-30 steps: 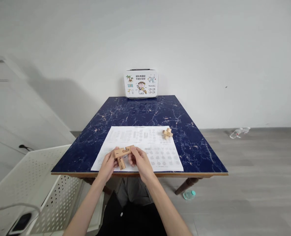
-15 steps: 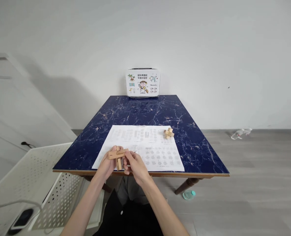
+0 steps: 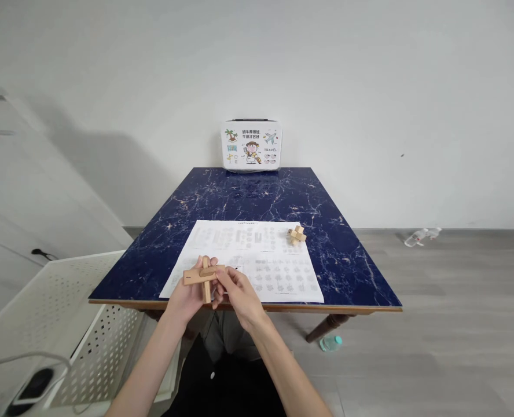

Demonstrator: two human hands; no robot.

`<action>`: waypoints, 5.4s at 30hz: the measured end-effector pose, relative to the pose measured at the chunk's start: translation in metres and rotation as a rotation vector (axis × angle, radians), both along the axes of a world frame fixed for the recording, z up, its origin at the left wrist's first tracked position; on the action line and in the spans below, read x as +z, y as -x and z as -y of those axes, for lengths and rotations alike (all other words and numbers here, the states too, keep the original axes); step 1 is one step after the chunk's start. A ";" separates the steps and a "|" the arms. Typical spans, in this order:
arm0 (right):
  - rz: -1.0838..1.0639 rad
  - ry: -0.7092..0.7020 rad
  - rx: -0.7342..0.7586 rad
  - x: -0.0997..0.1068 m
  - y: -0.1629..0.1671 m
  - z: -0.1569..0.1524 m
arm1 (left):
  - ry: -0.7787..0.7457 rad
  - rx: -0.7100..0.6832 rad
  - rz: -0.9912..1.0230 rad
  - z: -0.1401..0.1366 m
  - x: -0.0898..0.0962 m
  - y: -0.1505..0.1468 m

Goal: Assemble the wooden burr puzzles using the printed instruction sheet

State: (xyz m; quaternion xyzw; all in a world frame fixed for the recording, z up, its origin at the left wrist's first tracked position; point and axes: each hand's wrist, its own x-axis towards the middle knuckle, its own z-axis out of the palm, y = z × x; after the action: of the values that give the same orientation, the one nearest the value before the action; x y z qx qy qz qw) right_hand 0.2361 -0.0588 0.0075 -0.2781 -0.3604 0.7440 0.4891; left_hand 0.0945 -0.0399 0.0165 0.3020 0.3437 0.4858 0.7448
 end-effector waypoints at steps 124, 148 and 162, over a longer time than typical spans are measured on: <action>0.887 -0.402 -0.406 -0.041 -0.142 -0.012 | -0.775 0.497 -1.796 -0.013 -0.038 0.066; 0.868 -0.382 -0.380 -0.045 -0.142 -0.012 | -0.781 0.508 -1.850 -0.013 -0.041 0.066; 0.885 -0.394 -0.374 -0.048 -0.143 -0.013 | -0.804 0.494 -1.875 -0.012 -0.042 0.066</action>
State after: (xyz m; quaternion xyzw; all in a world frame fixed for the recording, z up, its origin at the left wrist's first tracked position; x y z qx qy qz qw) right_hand 0.3787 -0.0459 -0.0403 -0.5283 -0.6103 0.3731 0.4574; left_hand 0.0281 -0.0274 -0.0252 0.7039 0.6484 0.2740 -0.0950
